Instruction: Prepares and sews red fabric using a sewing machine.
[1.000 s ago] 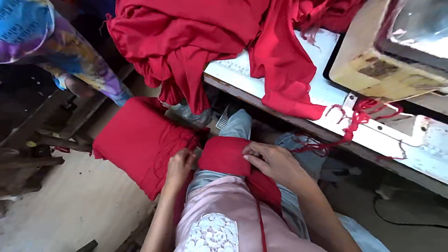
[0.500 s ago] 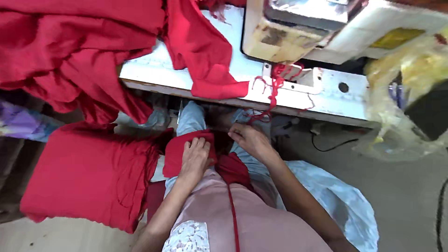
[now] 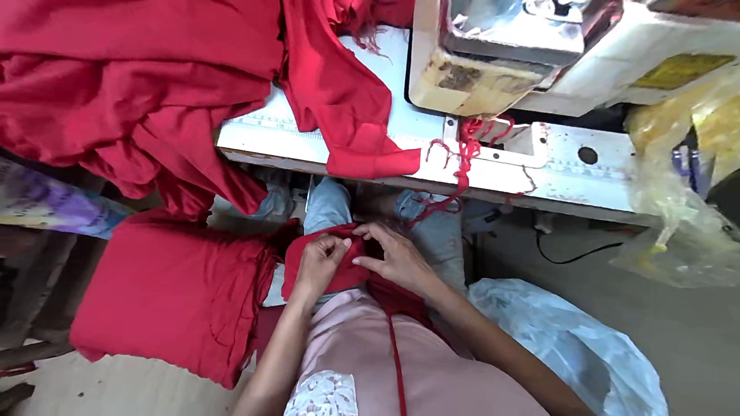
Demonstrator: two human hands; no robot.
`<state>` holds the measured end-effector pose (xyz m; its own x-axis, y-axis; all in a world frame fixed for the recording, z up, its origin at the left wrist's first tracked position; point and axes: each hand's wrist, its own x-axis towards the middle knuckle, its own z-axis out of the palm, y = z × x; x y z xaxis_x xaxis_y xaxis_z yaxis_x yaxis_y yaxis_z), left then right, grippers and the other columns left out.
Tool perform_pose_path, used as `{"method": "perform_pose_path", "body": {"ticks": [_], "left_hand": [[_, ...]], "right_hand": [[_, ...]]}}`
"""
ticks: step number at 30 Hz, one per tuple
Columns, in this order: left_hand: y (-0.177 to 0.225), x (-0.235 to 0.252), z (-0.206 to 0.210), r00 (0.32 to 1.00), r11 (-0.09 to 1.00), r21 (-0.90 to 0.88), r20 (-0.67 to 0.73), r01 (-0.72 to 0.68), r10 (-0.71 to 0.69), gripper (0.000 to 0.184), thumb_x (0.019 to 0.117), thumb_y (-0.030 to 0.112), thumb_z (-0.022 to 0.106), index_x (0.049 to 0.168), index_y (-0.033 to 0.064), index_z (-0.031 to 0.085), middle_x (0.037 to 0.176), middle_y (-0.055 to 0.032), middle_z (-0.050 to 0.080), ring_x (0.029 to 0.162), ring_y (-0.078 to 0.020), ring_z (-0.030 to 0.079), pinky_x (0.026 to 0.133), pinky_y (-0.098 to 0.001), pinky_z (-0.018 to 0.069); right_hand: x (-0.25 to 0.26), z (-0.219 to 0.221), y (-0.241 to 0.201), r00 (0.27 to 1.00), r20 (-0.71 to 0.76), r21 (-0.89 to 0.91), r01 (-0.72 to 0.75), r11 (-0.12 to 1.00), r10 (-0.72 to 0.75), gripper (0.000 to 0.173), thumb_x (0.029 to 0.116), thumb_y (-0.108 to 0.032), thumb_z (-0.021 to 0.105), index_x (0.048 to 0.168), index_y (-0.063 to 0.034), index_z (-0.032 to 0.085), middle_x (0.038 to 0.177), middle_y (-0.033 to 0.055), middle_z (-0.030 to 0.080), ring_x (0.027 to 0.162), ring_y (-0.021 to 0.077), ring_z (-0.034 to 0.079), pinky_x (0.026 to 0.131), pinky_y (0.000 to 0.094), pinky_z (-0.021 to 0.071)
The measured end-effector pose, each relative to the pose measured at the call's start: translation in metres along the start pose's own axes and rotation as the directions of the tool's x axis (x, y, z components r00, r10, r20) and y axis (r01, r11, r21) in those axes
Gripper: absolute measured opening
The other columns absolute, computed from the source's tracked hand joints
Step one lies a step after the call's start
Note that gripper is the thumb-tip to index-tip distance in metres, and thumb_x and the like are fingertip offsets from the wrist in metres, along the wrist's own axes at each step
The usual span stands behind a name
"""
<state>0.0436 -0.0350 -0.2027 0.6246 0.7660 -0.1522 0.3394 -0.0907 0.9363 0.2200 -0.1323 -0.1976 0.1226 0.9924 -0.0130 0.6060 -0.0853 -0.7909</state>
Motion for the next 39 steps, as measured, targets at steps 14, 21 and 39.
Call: {"method": "perform_pose_path", "body": {"ticks": [14,21,39], "left_hand": [[0.005,-0.004,0.000,0.996,0.984,0.160,-0.022,-0.078,0.083,0.027,0.1040,0.024,0.056,0.100,0.0004,0.068,0.078,-0.0059,0.062,0.072,-0.0140,0.059,0.071,-0.0350,0.0509],[0.000,-0.025,-0.020,0.974,0.984,0.148,-0.189,-0.095,0.123,0.026,0.0983,0.021,0.065,0.114,0.0001,0.072,0.107,-0.0113,0.074,0.102,-0.0161,0.070,0.096,-0.0385,0.0536],[0.000,-0.061,-0.125,0.882,0.810,-0.439,-0.432,-0.388,0.188,0.010,0.0999,0.015,0.063,0.101,0.0144,0.072,0.092,0.0012,0.076,0.086,-0.0099,0.073,0.082,-0.0284,0.0598]], "right_hand": [[0.036,-0.017,-0.023,0.989,-0.007,-0.046,0.144,0.988,-0.145,0.025,0.1035,-0.016,0.052,0.110,0.0016,0.069,0.097,0.0183,0.071,0.086,0.0283,0.070,0.080,0.0435,0.0570],[0.042,-0.005,-0.046,0.910,-0.254,-0.109,0.310,0.945,-0.328,0.025,0.1045,-0.017,0.054,0.104,0.0005,0.072,0.088,0.0112,0.070,0.069,0.0161,0.067,0.066,0.0317,0.0588],[0.056,-0.053,-0.102,0.628,-0.590,-0.151,0.532,0.833,-0.508,0.027,0.1045,-0.029,0.058,0.087,-0.0130,0.070,0.100,-0.0024,0.072,0.113,0.0121,0.059,0.104,0.0393,0.0362]]}}
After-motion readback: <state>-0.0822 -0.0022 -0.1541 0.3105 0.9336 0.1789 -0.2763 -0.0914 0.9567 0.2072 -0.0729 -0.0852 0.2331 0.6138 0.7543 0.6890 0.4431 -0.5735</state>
